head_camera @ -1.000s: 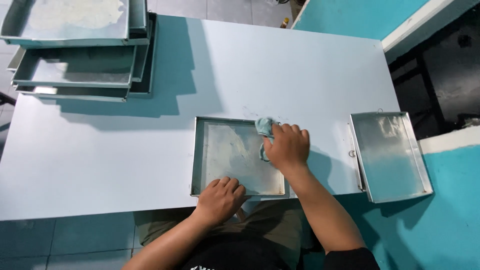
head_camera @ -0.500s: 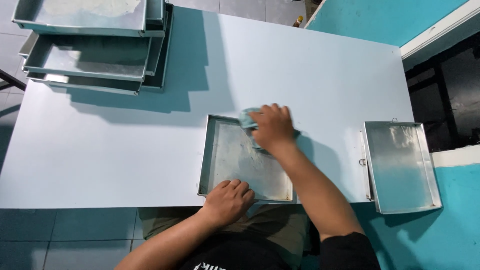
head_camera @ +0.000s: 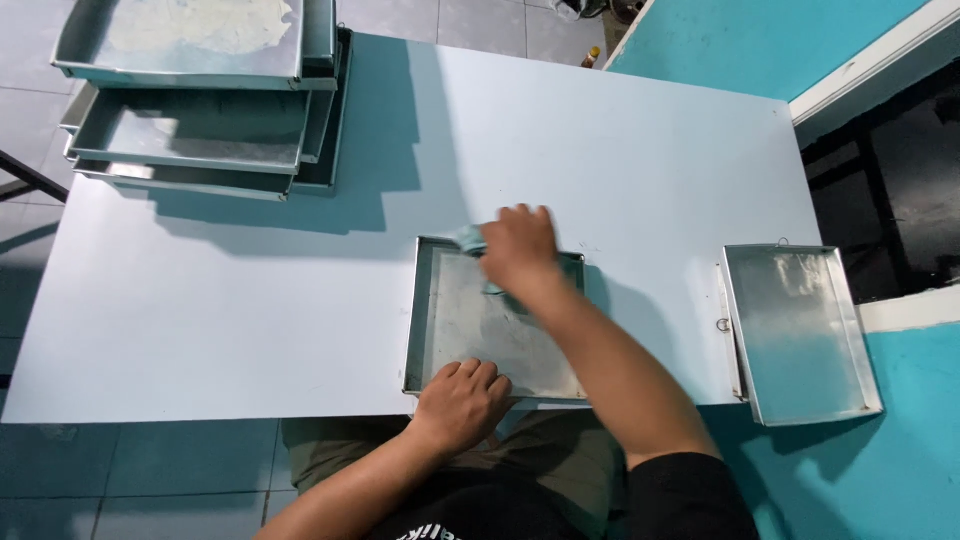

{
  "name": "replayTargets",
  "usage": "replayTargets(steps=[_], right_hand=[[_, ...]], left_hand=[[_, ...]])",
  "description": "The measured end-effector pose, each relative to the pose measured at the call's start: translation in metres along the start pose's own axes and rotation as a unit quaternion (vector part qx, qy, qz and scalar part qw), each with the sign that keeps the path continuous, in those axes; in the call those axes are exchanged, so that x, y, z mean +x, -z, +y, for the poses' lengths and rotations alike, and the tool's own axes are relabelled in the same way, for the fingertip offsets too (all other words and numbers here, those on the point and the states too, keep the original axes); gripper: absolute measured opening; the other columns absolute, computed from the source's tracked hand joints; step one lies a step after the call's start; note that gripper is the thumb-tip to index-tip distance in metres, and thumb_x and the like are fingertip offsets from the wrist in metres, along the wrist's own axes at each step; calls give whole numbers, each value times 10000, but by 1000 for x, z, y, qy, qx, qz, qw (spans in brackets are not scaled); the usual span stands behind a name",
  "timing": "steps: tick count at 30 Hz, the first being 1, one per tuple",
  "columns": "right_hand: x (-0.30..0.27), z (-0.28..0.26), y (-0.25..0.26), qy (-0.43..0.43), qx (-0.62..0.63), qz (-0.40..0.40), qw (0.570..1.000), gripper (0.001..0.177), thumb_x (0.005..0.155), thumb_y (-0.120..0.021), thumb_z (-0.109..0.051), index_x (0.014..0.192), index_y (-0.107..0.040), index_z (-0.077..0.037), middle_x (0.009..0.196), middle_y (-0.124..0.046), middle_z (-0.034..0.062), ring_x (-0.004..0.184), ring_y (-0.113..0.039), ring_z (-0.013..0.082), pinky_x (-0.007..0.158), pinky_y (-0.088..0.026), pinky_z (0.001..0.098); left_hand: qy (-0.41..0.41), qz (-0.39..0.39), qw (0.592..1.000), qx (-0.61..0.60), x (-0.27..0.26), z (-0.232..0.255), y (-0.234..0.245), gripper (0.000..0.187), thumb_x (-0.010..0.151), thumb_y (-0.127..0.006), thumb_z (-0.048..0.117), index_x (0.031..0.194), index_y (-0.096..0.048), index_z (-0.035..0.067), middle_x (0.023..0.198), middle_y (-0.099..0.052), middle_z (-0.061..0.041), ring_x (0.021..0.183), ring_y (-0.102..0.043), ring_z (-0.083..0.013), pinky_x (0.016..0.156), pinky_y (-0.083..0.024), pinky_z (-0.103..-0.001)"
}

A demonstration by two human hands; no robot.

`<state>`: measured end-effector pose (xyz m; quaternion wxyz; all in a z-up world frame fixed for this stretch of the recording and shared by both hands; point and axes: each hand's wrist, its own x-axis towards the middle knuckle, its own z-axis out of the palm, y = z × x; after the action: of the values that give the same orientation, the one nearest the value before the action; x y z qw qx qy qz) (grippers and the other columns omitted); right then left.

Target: The person wipes the surface of a metal tray with a cloth, then places it aside and repeats the process with another tray from a stack. The person handles the trays one at a time, wiping each surface thoroughly.

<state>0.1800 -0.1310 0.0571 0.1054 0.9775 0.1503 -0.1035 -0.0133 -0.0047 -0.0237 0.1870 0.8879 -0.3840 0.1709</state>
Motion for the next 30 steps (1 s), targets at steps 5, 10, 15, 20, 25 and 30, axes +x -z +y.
replayTargets(steps=[5, 10, 15, 20, 25, 30], right_hand=[[-38, 63, 24, -96, -45, -118, 987, 274, 907, -579, -348, 1068, -765, -229, 1162, -699, 50, 1161, -603, 296, 1005, -406, 451], [-48, 92, 15, -159, -28, -143, 977, 233, 798, -478, -211, 828, -707, -243, 1013, -711, -19, 1036, -612, 256, 906, -416, 373], [-28, 51, 29, -81, -47, -146, 985, 247, 925, -631, -369, 1052, -769, -207, 1151, -714, 50, 1153, -625, 285, 1017, -426, 440], [13, -20, 14, 44, -28, -38, 998, 266, 858, -554, -192, 1002, -775, -227, 1013, -700, 56, 1011, -634, 311, 926, -450, 452], [46, -49, -33, 106, -72, 115, 985, 288, 763, -542, -35, 666, -573, -304, 759, -517, -70, 765, -509, 201, 713, -348, 365], [15, -12, -4, 58, -7, 2, 998, 300, 831, -524, -102, 950, -768, -231, 998, -678, 58, 1010, -606, 324, 876, -421, 469]], left_hand=[[4, 42, 999, -4, -2, 0, -5, 180, 964, -646, 255, 838, -612, 132, 778, -584, -67, 644, -539, -263, 538, -423, -385], [9, 9, 1000, -16, -3, -2, -5, 177, 977, -635, 279, 878, -649, 133, 815, -616, -72, 677, -572, -270, 565, -460, -391], [-23, 18, 1000, -11, -2, -3, -6, 156, 967, -612, 241, 841, -619, 148, 789, -593, -60, 648, -549, -243, 547, -430, -374], [-15, 26, 1000, -6, 0, 0, -5, 185, 972, -625, 248, 815, -649, 153, 786, -620, -51, 658, -577, -243, 554, -445, -369], [-25, 54, 998, 15, 3, 1, 1, 178, 937, -649, 241, 780, -626, 162, 756, -603, -49, 652, -571, -237, 554, -435, -356], [14, 30, 999, -3, 1, 4, 1, 204, 941, -663, 270, 798, -615, 132, 762, -592, -57, 632, -550, -249, 539, -423, -370]])
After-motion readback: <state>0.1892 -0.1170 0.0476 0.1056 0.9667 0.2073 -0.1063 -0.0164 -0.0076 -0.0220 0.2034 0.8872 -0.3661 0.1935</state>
